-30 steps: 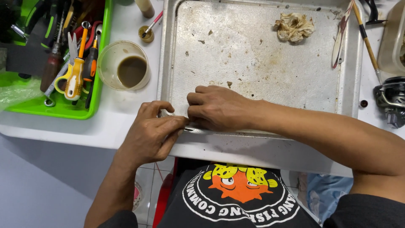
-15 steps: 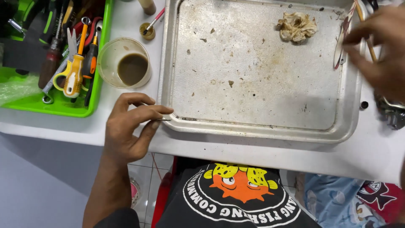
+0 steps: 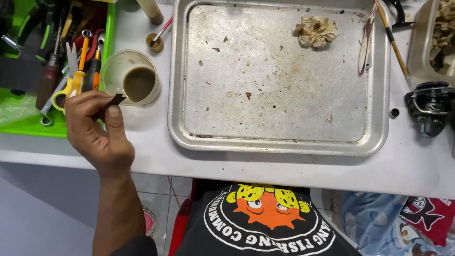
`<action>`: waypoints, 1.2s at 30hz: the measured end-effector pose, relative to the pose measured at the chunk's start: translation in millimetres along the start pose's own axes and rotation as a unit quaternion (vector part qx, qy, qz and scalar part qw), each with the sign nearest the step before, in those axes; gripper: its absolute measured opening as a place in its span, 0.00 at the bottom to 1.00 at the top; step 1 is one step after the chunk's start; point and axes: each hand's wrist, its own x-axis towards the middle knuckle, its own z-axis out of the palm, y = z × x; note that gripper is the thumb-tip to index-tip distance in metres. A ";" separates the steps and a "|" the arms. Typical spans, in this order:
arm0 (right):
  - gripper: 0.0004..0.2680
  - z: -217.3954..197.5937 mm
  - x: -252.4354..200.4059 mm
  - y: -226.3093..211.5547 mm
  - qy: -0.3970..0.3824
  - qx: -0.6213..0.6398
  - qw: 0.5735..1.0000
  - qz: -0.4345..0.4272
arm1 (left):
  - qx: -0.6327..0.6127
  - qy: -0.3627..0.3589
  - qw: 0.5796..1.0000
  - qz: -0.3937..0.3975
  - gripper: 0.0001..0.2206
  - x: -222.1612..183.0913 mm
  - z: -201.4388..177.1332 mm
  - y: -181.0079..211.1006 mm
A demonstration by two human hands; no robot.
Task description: The person cleans a metal tray by first moving various tools and debris aside, then pouring a liquid onto the tray and scrubbing the surface with a cloth. The person wipes the tray repeatedly until the surface appears cleaner.
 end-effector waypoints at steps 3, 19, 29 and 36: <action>0.05 -4.2 -12.5 -0.2 -0.003 -0.016 0.999 -0.046 | -0.023 -0.008 1.000 0.012 0.07 -3.3 3.2 -4.0; 0.08 94.1 -93.6 -432.4 -0.297 -0.249 0.878 -0.281 | -0.043 -0.003 0.999 -0.008 0.07 -5.3 10.3 0.3; 0.14 158.3 -34.2 -525.5 -0.306 -0.051 0.932 -0.186 | -0.091 0.086 0.985 -0.115 0.05 -11.8 14.8 -16.2; 0.16 243.1 4.4 -565.2 -0.257 0.033 0.946 -0.195 | 0.004 0.101 0.994 -0.032 0.08 -3.0 17.6 -7.5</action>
